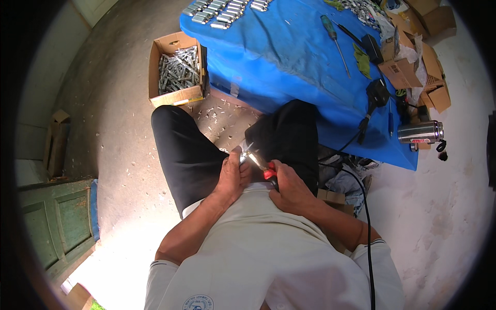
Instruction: The person sits on the floor and uses a soldering iron to work on small cylindrical batteries. They then use a screwdriver to pry open a battery casing and place the components on a blue table.
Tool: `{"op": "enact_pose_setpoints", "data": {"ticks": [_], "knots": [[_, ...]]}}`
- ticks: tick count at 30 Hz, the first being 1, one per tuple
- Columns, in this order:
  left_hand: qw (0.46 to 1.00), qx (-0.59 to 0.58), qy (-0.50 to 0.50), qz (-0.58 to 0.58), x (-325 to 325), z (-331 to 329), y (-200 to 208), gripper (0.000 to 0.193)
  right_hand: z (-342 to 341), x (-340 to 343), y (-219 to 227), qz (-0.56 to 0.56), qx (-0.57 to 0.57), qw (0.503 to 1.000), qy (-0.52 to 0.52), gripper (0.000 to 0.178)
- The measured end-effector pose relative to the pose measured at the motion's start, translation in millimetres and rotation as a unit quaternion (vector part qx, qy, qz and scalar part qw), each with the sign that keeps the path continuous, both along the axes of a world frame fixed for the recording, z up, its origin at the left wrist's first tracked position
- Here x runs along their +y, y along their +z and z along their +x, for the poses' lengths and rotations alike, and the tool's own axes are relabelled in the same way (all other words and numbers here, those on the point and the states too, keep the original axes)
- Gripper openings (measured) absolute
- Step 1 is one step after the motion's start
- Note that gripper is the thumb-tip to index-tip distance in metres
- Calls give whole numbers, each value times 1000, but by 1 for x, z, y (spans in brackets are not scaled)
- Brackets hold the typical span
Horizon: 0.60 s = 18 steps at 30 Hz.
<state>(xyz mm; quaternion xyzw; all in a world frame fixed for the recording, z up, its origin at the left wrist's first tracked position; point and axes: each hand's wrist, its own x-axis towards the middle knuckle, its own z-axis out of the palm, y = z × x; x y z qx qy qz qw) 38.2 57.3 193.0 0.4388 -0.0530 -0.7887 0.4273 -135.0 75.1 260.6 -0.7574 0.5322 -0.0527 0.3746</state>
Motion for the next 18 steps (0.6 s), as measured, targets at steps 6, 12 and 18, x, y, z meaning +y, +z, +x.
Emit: {"op": "enact_pose_setpoints", "data": {"ticks": [6,12,18], "knots": [[1000,-12,6,-2,-1,-1,4,50,2,4,-4,-29,-20,999,-17,59],[998,-51,22,-28,-1,-3,3,49,5,5,-3,-34,-23,999,-21,57],[999,-41,18,-7,-3,-4,2,49,4,5,-8,-23,-7,999,-22,58]]}}
